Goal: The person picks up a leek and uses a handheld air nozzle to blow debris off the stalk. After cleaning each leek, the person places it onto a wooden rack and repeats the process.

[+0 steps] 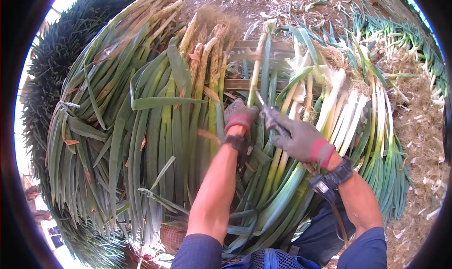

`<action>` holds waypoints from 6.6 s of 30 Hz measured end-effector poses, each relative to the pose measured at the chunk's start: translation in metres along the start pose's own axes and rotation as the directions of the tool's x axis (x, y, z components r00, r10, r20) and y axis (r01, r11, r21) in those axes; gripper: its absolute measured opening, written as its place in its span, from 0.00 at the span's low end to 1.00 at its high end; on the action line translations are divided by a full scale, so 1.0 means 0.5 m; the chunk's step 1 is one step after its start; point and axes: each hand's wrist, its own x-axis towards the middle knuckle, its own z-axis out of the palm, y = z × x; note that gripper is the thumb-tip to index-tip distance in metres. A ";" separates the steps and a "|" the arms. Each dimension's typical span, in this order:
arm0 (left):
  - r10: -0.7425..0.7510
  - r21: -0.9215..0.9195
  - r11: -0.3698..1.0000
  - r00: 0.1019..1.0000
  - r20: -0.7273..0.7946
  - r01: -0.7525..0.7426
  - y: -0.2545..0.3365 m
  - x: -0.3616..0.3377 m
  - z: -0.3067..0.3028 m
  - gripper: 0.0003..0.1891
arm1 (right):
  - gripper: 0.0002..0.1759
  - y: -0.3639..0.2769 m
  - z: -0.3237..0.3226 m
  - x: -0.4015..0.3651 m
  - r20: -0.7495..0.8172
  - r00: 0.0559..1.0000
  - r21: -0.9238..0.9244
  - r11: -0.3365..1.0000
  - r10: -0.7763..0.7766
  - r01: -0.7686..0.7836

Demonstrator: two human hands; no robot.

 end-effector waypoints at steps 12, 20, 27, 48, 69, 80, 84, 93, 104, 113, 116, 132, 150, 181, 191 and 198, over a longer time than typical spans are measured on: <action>0.023 -0.037 0.999 1.000 -0.008 -0.024 -0.011 0.005 0.015 0.29 | 0.38 -0.008 -0.011 0.018 -0.049 0.999 -0.006 1.000 -0.010 0.010; 0.022 -0.080 0.997 0.999 0.050 -0.018 -0.005 -0.007 -0.005 0.28 | 0.41 0.031 -0.065 0.215 -0.239 0.971 -0.116 0.993 -0.012 -0.016; 0.045 -0.015 0.999 0.994 0.097 -0.043 0.006 -0.021 -0.023 0.27 | 0.38 0.044 -0.111 0.345 -0.349 0.937 -0.183 0.979 0.025 -0.094; 0.044 0.148 0.986 0.978 0.202 -0.075 0.022 -0.195 -0.049 0.28 | 0.38 -0.032 -0.019 -0.160 0.015 0.999 -0.014 0.999 -0.033 0.033; 0.272 -0.103 0.954 0.958 -0.087 -0.280 -0.061 -0.351 -0.071 0.17 | 0.41 -0.035 0.020 -0.065 0.005 0.991 -0.032 0.990 -0.136 0.136; 0.093 0.193 0.979 0.990 -0.109 -0.071 -0.084 -0.202 -0.006 0.15 | 0.43 -0.103 0.058 -0.034 0.116 0.968 -0.008 0.974 -0.222 0.225; 0.029 0.180 0.983 0.999 -0.039 -0.021 -0.060 -0.191 0.014 0.12 | 0.42 -0.097 0.069 -0.017 0.131 0.970 -0.032 0.977 -0.204 0.210; 0.225 0.034 0.974 0.958 -0.176 -0.223 -0.102 -0.223 -0.020 0.16 | 0.41 -0.099 0.067 0.074 -0.025 0.982 -0.075 0.980 -0.186 0.184; 0.121 0.348 0.937 0.958 -0.261 -0.024 -0.085 -0.122 -0.120 0.29 | 0.37 -0.140 0.025 0.284 -0.188 0.970 -0.213 0.971 -0.152 0.111; 0.050 0.336 0.942 0.989 -0.138 0.000 -0.077 -0.073 -0.131 0.29 | 0.40 -0.126 -0.009 0.314 -0.143 0.979 -0.262 0.959 -0.146 0.104; 0.070 0.192 0.980 0.994 -0.087 -0.053 -0.090 -0.094 -0.140 0.27 | 0.42 -0.078 0.008 0.259 -0.156 0.973 -0.152 0.977 -0.172 0.149; 0.043 0.132 0.990 0.997 0.071 -0.052 -0.090 -0.308 -0.050 0.39 | 0.31 -0.052 0.009 -0.033 -0.117 0.988 -0.175 0.982 -0.097 0.075; 0.047 0.110 0.992 0.993 0.112 -0.059 -0.092 -0.303 -0.044 0.43 | 0.37 -0.042 -0.012 0.056 -0.090 0.996 -0.195 0.981 -0.005 -0.012; 0.151 0.075 0.988 0.966 -0.212 -0.138 -0.087 -0.157 -0.014 0.19 | 0.41 -0.038 -0.025 -0.090 0.037 0.999 -0.014 1.000 -0.025 0.025; 0.256 0.294 0.943 0.899 -0.354 -0.153 -0.089 -0.152 -0.010 0.31 | 0.42 -0.074 0.032 -0.003 0.193 0.977 -0.075 0.991 -0.095 0.111; 0.164 0.263 0.959 0.960 -0.225 -0.102 -0.094 -0.155 -0.059 0.32 | 0.43 -0.077 0.028 0.048 0.096 0.992 -0.051 0.995 -0.085 0.090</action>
